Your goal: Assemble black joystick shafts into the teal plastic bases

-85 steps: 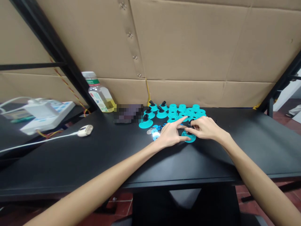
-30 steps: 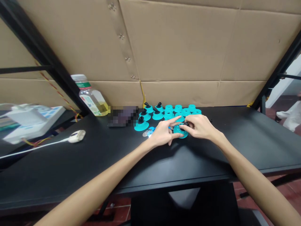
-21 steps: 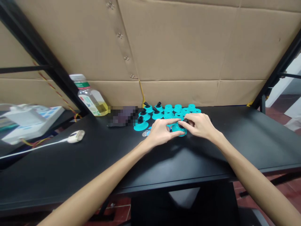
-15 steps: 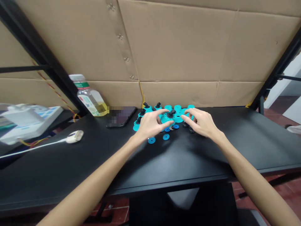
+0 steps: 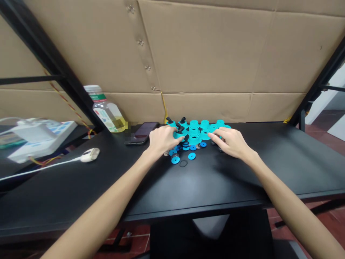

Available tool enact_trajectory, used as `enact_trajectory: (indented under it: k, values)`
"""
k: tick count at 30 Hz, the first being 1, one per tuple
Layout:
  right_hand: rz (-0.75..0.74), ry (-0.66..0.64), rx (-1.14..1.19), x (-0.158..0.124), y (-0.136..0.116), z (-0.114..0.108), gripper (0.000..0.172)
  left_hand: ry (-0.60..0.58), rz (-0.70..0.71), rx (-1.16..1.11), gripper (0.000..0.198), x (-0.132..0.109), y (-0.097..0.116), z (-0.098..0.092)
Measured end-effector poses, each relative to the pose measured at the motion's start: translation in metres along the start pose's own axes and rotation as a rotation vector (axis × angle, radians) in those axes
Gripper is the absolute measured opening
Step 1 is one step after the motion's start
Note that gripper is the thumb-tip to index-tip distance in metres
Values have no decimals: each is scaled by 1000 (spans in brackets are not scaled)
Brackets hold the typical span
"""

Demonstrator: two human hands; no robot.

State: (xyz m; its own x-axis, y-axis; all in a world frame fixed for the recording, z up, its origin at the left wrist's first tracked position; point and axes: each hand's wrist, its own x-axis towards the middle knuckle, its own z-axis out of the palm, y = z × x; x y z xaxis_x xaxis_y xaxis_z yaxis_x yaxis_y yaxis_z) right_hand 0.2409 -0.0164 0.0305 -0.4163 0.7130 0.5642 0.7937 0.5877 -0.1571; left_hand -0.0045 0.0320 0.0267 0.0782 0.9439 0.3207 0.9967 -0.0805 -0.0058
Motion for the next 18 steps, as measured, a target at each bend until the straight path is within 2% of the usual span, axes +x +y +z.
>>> enact_trajectory:
  k: [4, 8, 18]
  values:
    - [-15, -6, -6, 0, 0, 1, 49, -18, 63, 74, 45, -2, 2, 4]
    - [-21, -11, -5, 0, 1, 3, 50, 11, 92, 77, 40, -2, 0, 6]
    - [-10, -47, 13, -1, 1, 4, 53, 33, 33, 85, 40, -2, -2, 5]
